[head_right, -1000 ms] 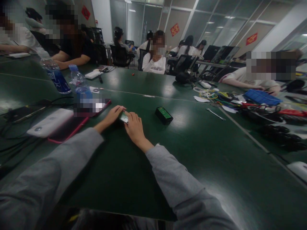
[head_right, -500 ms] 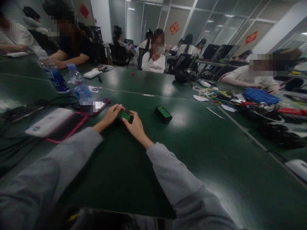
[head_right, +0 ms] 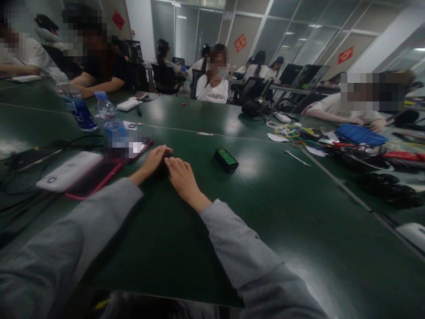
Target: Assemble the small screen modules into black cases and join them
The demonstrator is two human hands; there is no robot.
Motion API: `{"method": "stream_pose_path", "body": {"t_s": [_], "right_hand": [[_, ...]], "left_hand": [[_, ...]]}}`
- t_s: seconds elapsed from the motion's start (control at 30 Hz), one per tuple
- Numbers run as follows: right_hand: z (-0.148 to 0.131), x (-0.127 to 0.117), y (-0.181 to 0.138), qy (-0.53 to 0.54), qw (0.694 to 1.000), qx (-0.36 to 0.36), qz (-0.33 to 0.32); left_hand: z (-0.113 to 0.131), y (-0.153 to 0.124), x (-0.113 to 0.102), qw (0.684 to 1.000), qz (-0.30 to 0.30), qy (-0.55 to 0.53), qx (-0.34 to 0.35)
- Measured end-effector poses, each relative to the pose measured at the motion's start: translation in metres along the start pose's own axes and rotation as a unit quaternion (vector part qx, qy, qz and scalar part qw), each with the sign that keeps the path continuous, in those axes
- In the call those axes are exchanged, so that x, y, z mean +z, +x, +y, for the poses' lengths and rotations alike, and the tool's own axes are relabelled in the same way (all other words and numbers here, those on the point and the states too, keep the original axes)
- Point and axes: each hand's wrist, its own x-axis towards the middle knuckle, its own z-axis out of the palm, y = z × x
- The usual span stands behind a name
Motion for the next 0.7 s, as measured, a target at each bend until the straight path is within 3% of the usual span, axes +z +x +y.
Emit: {"method": "stream_pose_path", "body": {"t_s": [0.13, 0.27, 0.43, 0.57, 0.7], "right_hand": [[-0.002, 0.0, -0.001, 0.062, 0.998, -0.001, 0.015], [0.001, 0.006, -0.003, 0.102, 0.992, 0.054, 0.055], [0.002, 0.008, -0.011, 0.169, 0.982, 0.087, 0.014], [-0.014, -0.004, -0.028, 0.201, 0.975, 0.09, 0.006], [-0.04, -0.022, -0.054, 0.243, 0.966, 0.088, -0.009]], "left_hand": [[-0.002, 0.0, -0.002, 1.0, -0.003, 0.013, 0.002], [0.002, -0.003, -0.005, 0.998, -0.023, 0.057, 0.009], [0.008, -0.011, -0.008, 0.998, -0.01, 0.066, -0.003], [0.013, -0.02, -0.012, 0.999, 0.0, 0.049, -0.012], [0.019, -0.038, -0.017, 0.999, -0.029, -0.007, -0.01]]}}
